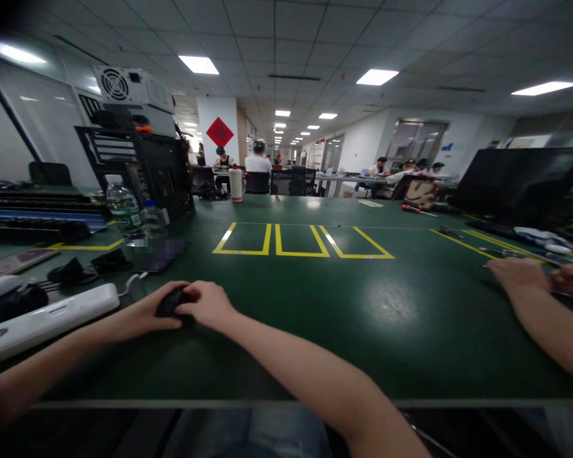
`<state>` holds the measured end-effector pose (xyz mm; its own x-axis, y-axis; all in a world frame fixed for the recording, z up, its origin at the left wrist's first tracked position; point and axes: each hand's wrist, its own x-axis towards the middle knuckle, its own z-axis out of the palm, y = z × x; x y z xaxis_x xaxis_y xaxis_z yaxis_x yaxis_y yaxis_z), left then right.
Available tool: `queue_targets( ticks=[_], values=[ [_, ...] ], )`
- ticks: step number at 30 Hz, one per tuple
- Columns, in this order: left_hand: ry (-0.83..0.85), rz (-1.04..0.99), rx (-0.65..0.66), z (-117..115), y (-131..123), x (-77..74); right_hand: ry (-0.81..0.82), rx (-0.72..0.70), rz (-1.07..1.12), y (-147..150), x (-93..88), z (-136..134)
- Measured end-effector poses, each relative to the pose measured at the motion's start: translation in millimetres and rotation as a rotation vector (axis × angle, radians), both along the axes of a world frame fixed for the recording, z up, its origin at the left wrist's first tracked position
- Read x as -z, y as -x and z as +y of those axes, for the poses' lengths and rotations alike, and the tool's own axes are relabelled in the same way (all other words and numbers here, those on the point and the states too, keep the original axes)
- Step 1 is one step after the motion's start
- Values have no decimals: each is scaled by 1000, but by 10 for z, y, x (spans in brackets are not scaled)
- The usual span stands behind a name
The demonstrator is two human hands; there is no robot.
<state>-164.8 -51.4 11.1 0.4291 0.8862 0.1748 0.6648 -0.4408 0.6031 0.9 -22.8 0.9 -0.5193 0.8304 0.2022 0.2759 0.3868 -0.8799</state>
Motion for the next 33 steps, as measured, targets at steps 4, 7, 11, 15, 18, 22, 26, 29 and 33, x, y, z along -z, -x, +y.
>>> queue_targets(
  ticks=[4,7,11,15,18,22,26,29,33],
  values=[
    [9,-110,247,679,-1005,-3,61,109,65,-1055,-50,360],
    [-64,-146,296,931,-1518,36,59,187,83,-1572,-81,449],
    [-241,-92,277,881,-1701,82,-7,193,165,-1745,-29,389],
    [-369,-30,266,730,-1650,98,-35,204,203,-1675,-9,282],
    [-390,-8,240,700,-1639,111,3,207,211,-1657,-42,241],
    [-397,-6,237,710,-1642,120,100,153,240,-1676,-55,224],
    [-402,3,251,696,-1629,101,78,182,315,-1661,-12,236],
    [-419,5,254,683,-1627,92,82,214,360,-1632,20,266],
    [-432,8,255,687,-1632,100,194,220,364,-1627,26,297]
  ],
)
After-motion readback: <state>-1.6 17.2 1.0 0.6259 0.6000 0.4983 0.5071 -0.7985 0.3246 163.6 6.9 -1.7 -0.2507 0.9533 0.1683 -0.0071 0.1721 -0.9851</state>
